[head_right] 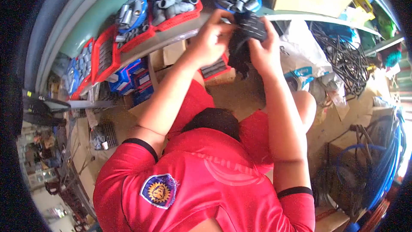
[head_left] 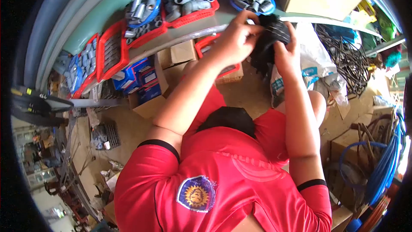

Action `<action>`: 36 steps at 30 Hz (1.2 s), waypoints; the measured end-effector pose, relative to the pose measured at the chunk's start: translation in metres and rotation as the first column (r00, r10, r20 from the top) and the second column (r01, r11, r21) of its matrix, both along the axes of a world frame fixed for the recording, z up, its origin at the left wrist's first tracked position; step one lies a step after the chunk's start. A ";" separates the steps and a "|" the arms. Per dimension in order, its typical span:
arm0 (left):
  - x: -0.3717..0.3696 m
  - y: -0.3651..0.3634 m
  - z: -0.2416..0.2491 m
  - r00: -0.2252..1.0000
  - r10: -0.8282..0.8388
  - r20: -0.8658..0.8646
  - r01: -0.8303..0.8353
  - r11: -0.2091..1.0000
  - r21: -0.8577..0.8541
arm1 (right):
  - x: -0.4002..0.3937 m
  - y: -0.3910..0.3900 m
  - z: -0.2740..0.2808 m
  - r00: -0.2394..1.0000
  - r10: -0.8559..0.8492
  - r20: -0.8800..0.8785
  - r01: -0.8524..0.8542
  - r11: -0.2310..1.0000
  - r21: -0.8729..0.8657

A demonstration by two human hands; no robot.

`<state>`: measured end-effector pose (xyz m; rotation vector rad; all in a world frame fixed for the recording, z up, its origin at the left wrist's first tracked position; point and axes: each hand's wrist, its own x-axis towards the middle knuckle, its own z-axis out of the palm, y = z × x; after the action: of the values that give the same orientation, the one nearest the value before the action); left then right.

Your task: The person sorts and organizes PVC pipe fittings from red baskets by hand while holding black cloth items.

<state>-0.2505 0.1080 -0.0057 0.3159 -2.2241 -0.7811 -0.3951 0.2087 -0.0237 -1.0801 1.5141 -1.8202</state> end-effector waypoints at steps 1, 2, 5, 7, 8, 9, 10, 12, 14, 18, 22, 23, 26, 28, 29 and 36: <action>0.000 0.007 0.000 1.000 -0.010 -0.017 0.011 0.997 0.082 | 0.005 -0.003 -0.006 0.992 -0.115 0.056 0.118 0.992 -0.035; -0.001 0.015 -0.002 0.999 -0.021 -0.037 0.027 0.986 0.165 | 0.008 -0.006 -0.014 0.966 -0.230 0.115 0.238 0.969 -0.060; -0.011 0.032 -0.014 0.990 0.060 -0.125 -0.054 0.997 0.047 | -0.007 -0.007 -0.021 0.965 -0.084 0.247 0.110 0.990 -0.093; -0.015 0.041 -0.009 0.980 0.082 -0.179 -0.092 0.994 -0.052 | -0.004 -0.009 -0.021 0.844 -0.078 0.530 0.178 0.974 -0.141; -0.018 0.044 -0.007 0.976 0.081 -0.200 -0.098 0.992 -0.078 | -0.003 -0.011 -0.023 0.757 -0.065 0.650 0.220 0.962 -0.161; -0.022 0.045 -0.008 0.972 0.101 -0.211 -0.121 0.989 -0.087 | -0.008 -0.014 -0.024 0.786 -0.038 0.617 0.162 0.976 -0.146; -0.024 0.046 -0.008 0.972 0.101 -0.213 -0.120 0.990 -0.077 | -0.009 -0.015 -0.027 0.736 0.020 0.677 0.141 0.973 -0.181; -0.025 0.046 -0.008 0.970 0.102 -0.222 -0.118 0.991 -0.061 | -0.005 -0.014 -0.022 0.619 0.141 0.772 0.103 0.961 -0.258; -0.023 0.044 -0.010 0.965 0.139 -0.221 -0.134 0.990 0.040 | -0.005 -0.013 -0.015 0.617 0.171 0.768 0.021 0.972 -0.234; -0.013 0.030 -0.016 0.950 0.267 -0.161 -0.170 0.878 0.448 | -0.008 -0.008 0.000 0.844 0.314 0.435 -0.279 0.949 -0.146; 0.000 0.010 -0.021 0.966 0.133 -0.221 0.022 0.811 0.585 | 0.003 -0.004 0.010 0.943 0.282 -0.177 -0.275 0.959 0.063; 0.003 0.008 -0.022 0.972 0.104 -0.210 0.043 0.802 0.596 | 0.005 -0.004 0.016 0.934 0.281 -0.220 -0.266 0.959 0.093; 0.008 0.006 -0.031 0.972 0.040 -0.233 0.109 0.797 0.593 | 0.009 -0.005 0.016 0.905 0.232 -0.357 -0.227 0.972 0.055; 0.010 0.005 -0.032 0.959 -0.024 -0.283 0.194 0.782 0.592 | 0.012 -0.008 0.012 0.878 0.179 -0.445 -0.207 0.978 -0.014; 0.010 0.006 -0.032 0.947 -0.052 -0.316 0.254 0.724 0.642 | 0.014 -0.007 0.012 0.892 0.140 -0.430 -0.162 0.987 -0.014; -0.001 0.036 -0.031 0.959 0.021 -0.283 0.125 0.864 0.488 | 0.007 -0.010 -0.009 0.988 -0.085 -0.132 0.063 0.984 -0.164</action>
<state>-0.2511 0.1437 -0.0364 0.3680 -1.7420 -1.3526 -0.3882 0.1987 -0.0327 -1.2653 1.5259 -1.9815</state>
